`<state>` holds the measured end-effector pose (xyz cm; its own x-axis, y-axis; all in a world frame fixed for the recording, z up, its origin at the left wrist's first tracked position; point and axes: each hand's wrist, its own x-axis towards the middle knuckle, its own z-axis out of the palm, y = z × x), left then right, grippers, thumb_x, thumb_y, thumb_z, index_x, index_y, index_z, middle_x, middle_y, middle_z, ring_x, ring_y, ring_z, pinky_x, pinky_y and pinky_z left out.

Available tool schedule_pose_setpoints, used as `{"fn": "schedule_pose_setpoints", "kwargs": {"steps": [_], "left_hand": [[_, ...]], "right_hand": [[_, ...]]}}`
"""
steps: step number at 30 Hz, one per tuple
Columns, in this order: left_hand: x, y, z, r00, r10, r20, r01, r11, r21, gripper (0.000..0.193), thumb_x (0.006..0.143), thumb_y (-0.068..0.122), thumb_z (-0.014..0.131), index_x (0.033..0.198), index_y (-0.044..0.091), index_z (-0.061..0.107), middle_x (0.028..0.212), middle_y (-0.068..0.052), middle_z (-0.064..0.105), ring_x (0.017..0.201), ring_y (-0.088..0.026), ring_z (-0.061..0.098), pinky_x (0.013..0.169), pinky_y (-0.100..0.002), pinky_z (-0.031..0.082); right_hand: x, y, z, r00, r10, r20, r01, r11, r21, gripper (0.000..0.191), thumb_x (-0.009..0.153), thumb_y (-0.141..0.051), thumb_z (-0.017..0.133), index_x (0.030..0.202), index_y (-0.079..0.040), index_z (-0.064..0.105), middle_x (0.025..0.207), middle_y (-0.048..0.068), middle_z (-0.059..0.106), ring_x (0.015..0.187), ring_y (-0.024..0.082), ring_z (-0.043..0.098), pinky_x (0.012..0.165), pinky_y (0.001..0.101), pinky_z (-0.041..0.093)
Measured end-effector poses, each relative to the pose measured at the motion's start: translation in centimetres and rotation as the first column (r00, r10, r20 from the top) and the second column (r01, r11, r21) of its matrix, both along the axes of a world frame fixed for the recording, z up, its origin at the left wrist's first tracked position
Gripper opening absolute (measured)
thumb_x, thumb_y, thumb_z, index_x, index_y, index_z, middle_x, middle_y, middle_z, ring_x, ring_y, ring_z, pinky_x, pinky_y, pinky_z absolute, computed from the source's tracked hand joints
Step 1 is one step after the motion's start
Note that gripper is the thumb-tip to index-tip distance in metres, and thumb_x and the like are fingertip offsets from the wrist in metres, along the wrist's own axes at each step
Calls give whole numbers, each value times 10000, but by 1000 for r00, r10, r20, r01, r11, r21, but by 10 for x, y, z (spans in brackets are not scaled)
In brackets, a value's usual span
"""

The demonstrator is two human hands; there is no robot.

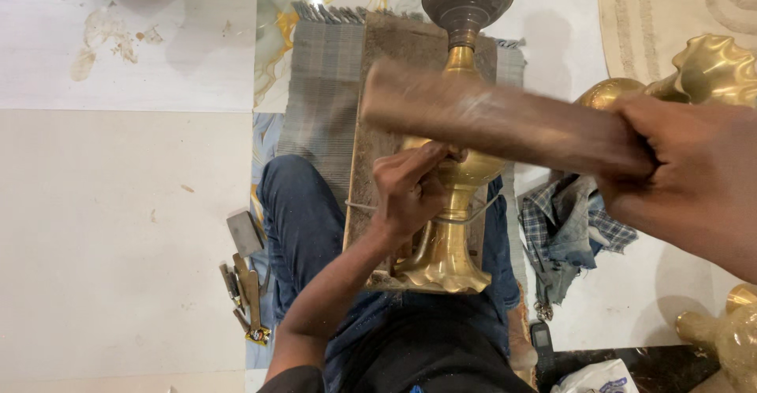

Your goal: The person sits on the floor shaping a brass vase held on a wooden board, repeatedly rubbing and pressing the brass body with a wooden block while guiding a string around the vase, and occasionally repositioning the vase and adjusting the string.

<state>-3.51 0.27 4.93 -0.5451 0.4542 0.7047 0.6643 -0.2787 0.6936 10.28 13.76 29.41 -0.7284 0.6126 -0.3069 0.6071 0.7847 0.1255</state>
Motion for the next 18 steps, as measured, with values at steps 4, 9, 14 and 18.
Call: {"fn": "schedule_pose_setpoints", "kwargs": {"steps": [4, 9, 14, 18], "left_hand": [[11, 4, -7, 990, 120, 71, -121, 993, 10, 257, 867, -32, 608, 1035, 98, 752, 675, -5, 649, 542, -103, 631, 528, -302, 543], [19, 5, -5, 974, 159, 159, -172, 982, 71, 320, 818, -35, 528, 1039, 24, 751, 639, -26, 650, 498, -97, 580, 499, -292, 515], [21, 1, 1, 969, 188, 162, -202, 976, 76, 300, 858, -42, 539, 1048, 43, 754, 656, -23, 661, 508, -99, 584, 512, -298, 489], [23, 1, -6, 966, 228, 122, -243, 962, 127, 320, 785, -23, 530, 1035, -14, 731, 621, -28, 596, 494, -106, 555, 510, -306, 493]], "right_hand": [[-15, -2, 5, 938, 249, 241, -296, 937, 185, 289, 766, -283, 795, 990, -173, 649, 722, -25, 663, 602, 123, 686, 612, 295, 550], [-30, -12, 16, 916, 164, 366, -236, 958, 161, 254, 831, -306, 743, 1022, -202, 611, 711, -35, 664, 575, 127, 669, 589, 279, 553], [-44, -23, 24, 882, 210, 422, -310, 933, 182, 241, 841, -353, 726, 957, -192, 589, 711, -41, 659, 576, 128, 679, 581, 283, 537], [-49, -31, 25, 838, 288, 463, -427, 875, 229, 291, 844, -389, 701, 980, -165, 575, 713, -35, 647, 620, 118, 670, 532, 286, 532]]}}
